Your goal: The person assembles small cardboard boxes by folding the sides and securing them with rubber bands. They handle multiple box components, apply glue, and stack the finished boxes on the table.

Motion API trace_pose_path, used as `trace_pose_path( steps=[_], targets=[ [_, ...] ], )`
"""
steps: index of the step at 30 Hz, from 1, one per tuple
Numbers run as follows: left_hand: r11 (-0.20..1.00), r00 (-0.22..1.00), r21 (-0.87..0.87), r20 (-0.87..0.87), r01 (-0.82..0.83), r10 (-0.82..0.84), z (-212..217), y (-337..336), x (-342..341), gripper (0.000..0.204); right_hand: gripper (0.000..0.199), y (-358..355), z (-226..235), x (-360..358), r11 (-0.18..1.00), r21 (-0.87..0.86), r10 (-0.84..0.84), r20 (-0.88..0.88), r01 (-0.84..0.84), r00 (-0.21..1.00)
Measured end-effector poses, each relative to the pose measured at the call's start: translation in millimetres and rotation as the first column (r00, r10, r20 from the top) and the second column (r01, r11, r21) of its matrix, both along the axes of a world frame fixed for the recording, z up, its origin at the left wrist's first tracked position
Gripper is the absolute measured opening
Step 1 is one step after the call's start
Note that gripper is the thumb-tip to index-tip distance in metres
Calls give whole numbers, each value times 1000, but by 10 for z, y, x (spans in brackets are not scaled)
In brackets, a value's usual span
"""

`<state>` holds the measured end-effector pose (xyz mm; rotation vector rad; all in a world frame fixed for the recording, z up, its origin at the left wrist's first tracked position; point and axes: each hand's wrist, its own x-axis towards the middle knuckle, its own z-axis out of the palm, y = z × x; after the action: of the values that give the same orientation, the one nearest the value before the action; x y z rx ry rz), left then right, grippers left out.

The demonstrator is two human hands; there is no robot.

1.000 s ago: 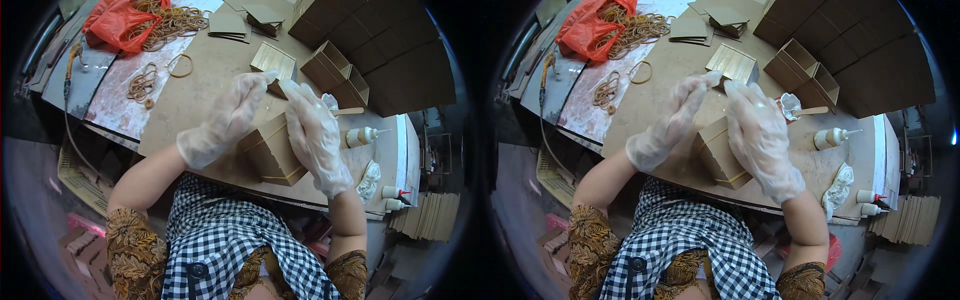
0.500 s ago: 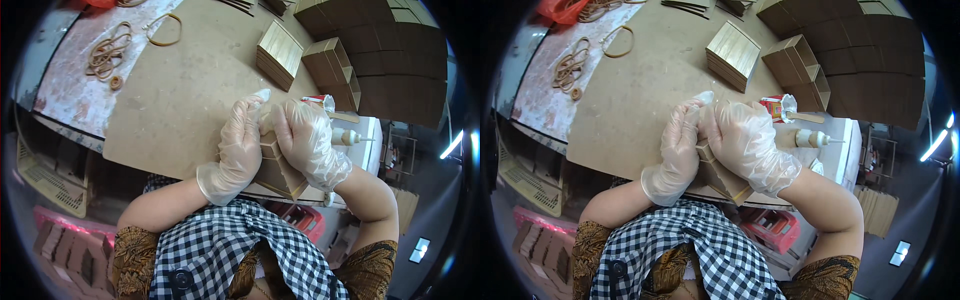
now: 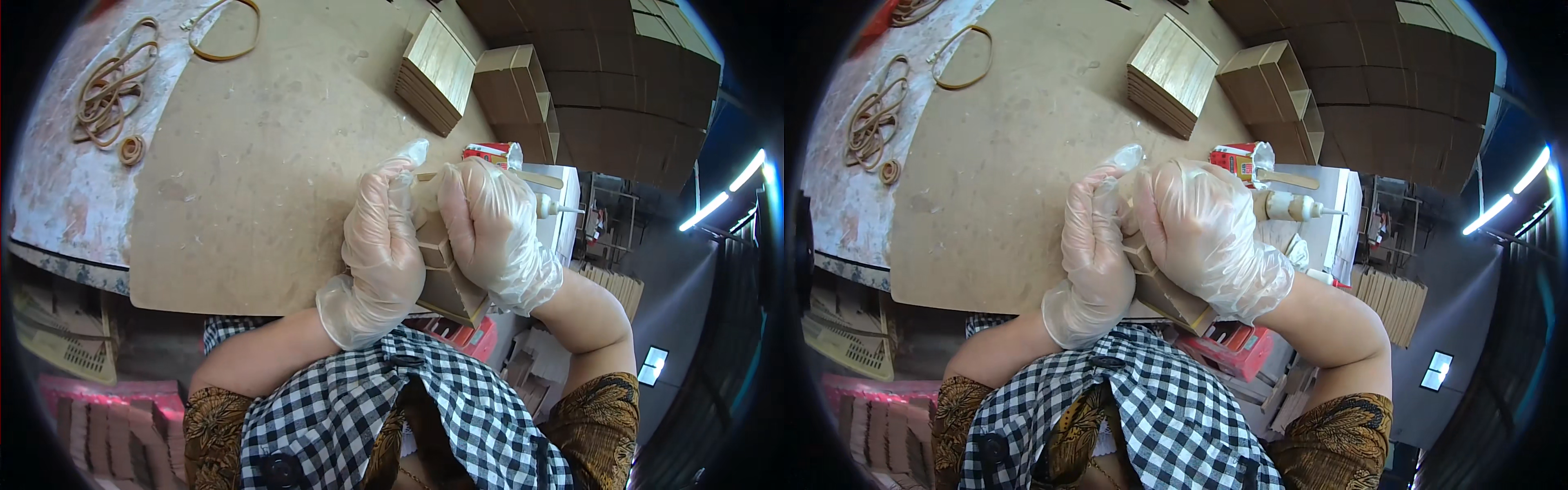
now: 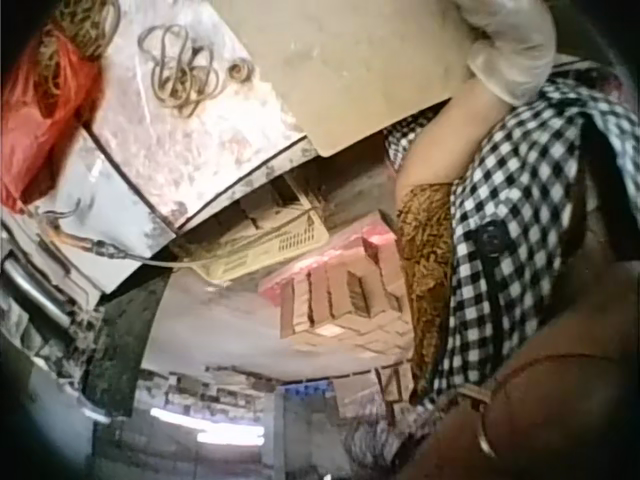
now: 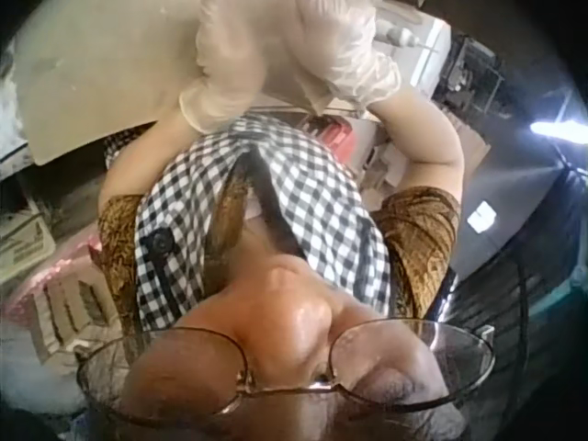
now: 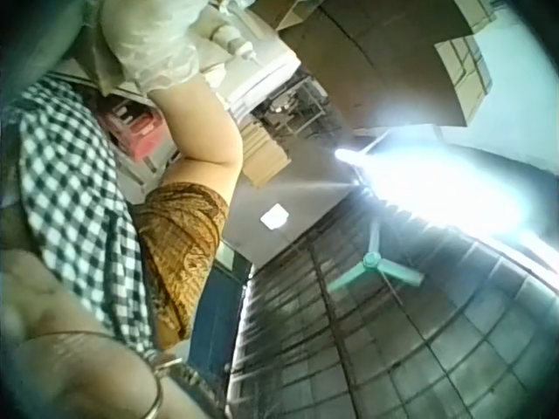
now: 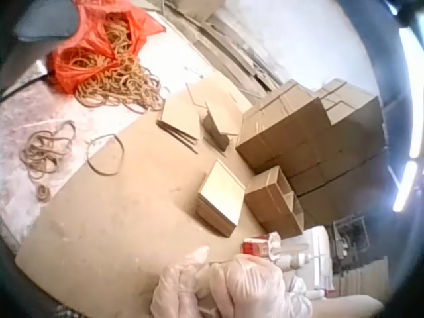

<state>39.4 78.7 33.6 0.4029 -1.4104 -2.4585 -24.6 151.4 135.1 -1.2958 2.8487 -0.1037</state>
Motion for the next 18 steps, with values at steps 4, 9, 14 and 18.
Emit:
trace_pose_path(
  steps=[4, 9, 14, 18],
  targets=[
    [996, 998, -75, -50, -44, 41, -87, 58, 28, 24, 17, 63, -23, 37, 999, -29, -22, -41, 21, 999],
    [988, 996, -153, -86, 25, -39, -150, 9, 145, 20, 31, 91, 0, 77, 985, -108, -137, 9, 137, 991],
    [920, 958, -390, -276, -31, -84, -141, -103, 320, 7, 45, 130, 21, 95, 916, -179, -335, 154, 360, 929],
    [839, 874, -514, -474, -176, -107, 144, -211, 292, 8, 53, 191, 173, 203, 777, -359, -384, 378, 516, 842]
  ],
)
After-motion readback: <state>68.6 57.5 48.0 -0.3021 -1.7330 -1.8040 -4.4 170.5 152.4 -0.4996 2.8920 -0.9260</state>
